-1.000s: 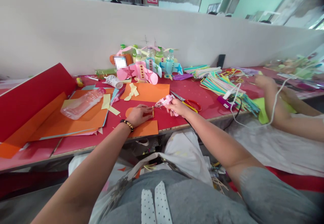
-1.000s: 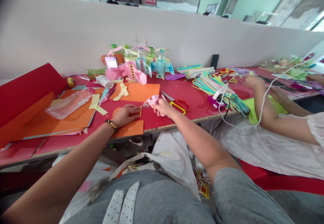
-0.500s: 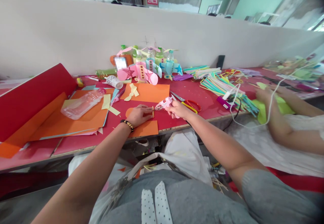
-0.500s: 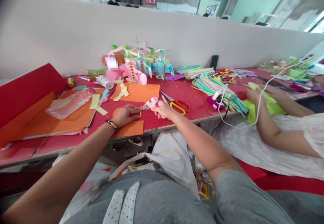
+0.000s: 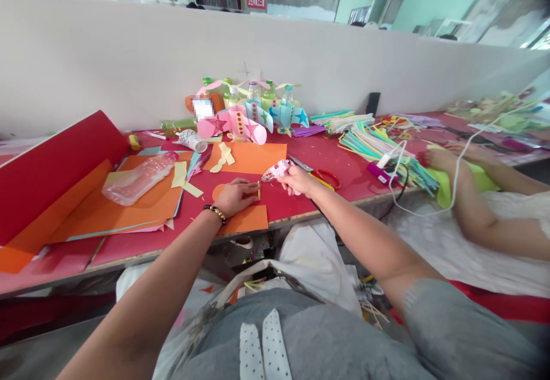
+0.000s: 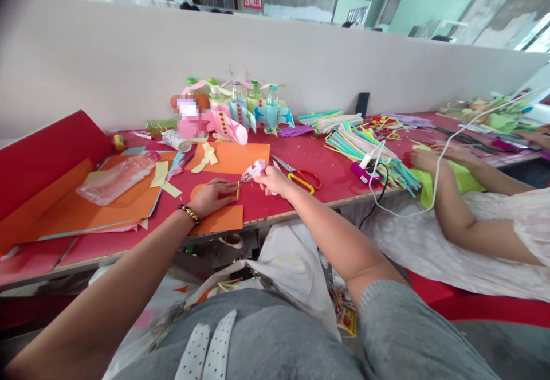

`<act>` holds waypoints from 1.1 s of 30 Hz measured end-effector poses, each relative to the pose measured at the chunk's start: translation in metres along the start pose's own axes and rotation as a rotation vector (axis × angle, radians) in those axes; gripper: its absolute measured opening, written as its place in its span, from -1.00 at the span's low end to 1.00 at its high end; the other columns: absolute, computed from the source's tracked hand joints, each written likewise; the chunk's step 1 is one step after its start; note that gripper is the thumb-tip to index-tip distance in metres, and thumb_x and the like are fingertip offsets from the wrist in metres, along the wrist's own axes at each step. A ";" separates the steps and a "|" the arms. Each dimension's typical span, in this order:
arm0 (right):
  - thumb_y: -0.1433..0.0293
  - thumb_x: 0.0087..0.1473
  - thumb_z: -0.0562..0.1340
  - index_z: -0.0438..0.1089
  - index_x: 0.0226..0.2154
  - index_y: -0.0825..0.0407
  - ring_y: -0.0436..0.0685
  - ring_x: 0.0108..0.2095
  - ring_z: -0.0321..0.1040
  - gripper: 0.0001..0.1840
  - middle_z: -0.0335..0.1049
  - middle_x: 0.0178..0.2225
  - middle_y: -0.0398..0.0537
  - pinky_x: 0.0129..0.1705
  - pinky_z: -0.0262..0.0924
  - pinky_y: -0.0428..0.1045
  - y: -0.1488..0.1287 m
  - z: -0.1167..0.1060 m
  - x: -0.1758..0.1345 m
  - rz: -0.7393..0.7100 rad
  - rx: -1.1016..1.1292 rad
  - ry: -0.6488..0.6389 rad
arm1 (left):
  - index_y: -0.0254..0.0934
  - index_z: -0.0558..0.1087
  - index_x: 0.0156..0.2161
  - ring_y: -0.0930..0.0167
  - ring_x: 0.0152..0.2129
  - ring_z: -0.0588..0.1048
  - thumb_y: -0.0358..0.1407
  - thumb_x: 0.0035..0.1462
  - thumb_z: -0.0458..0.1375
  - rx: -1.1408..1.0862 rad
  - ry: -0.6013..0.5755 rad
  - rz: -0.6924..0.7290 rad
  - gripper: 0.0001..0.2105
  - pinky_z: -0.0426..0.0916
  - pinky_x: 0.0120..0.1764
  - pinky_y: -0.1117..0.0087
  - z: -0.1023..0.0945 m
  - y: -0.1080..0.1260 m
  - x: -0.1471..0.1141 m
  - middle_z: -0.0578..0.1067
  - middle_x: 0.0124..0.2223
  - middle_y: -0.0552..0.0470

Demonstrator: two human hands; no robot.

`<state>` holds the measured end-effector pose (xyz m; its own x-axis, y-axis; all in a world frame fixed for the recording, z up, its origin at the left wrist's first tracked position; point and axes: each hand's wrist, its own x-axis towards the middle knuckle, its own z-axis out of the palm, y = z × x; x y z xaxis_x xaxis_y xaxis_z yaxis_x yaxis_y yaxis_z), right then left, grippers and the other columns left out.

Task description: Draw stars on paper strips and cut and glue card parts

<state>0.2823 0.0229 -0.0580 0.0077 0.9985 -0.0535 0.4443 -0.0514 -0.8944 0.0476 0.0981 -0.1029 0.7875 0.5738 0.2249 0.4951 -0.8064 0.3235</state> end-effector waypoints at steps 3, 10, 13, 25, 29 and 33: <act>0.33 0.06 0.23 0.24 -0.67 0.07 -0.07 -0.78 0.22 -0.65 0.25 -0.77 -0.19 -0.82 -0.01 -0.22 0.000 0.000 0.001 0.002 -0.007 0.003 | -0.06 0.46 0.04 0.36 0.04 0.36 -0.01 0.18 0.04 -0.001 -0.001 -0.002 -0.60 0.25 0.09 0.38 0.000 0.000 0.000 0.48 0.07 0.17; 0.33 0.06 0.24 0.26 -0.61 0.08 -0.08 -0.77 0.23 -0.71 0.30 -0.70 -0.18 -0.81 0.01 -0.21 -0.003 -0.001 -0.014 0.005 -0.020 -0.037 | -0.10 0.47 0.04 0.34 0.03 0.36 -0.03 0.17 0.06 -0.003 -0.002 -0.004 -0.61 0.25 0.09 0.37 -0.001 0.003 0.000 0.48 0.07 0.14; 0.33 0.06 0.24 0.27 -0.51 0.08 -0.09 -0.76 0.25 -0.79 0.34 -0.65 -0.20 -0.80 0.02 -0.21 -0.003 -0.002 -0.021 0.009 -0.018 -0.054 | -0.09 0.46 0.05 0.34 0.03 0.36 -0.04 0.17 0.06 -0.003 0.003 -0.010 -0.61 0.25 0.09 0.38 -0.002 0.004 0.000 0.47 0.08 0.16; 0.35 0.09 0.22 0.23 -0.51 0.07 -0.08 -0.74 0.28 -0.79 0.30 -0.65 -0.23 -0.77 0.04 -0.20 -0.008 0.000 -0.037 0.036 -0.049 -0.117 | -0.06 0.47 0.03 0.35 0.03 0.36 -0.03 0.17 0.06 -0.022 0.013 -0.002 -0.62 0.26 0.09 0.37 -0.002 0.004 0.000 0.47 0.08 0.19; 0.35 0.08 0.22 0.23 -0.50 0.06 -0.09 -0.74 0.27 -0.79 0.30 -0.65 -0.24 -0.77 0.04 -0.21 -0.011 -0.001 -0.041 0.031 -0.060 -0.143 | -0.05 0.46 0.04 0.34 0.04 0.35 -0.05 0.18 0.05 0.000 -0.006 0.002 -0.62 0.25 0.10 0.36 -0.003 0.004 0.000 0.45 0.09 0.19; 0.33 0.08 0.22 0.22 -0.52 0.06 -0.08 -0.74 0.28 -0.77 0.30 -0.67 -0.23 -0.78 0.02 -0.20 -0.010 -0.001 -0.038 0.039 -0.085 -0.121 | -0.03 0.46 0.04 0.35 0.04 0.36 -0.04 0.17 0.05 -0.002 -0.006 -0.015 -0.63 0.26 0.09 0.37 -0.003 0.004 -0.001 0.46 0.09 0.21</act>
<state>0.2788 -0.0146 -0.0469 -0.0790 0.9862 -0.1452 0.5199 -0.0835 -0.8502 0.0483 0.0946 -0.0990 0.7822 0.5850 0.2145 0.5062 -0.7973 0.3287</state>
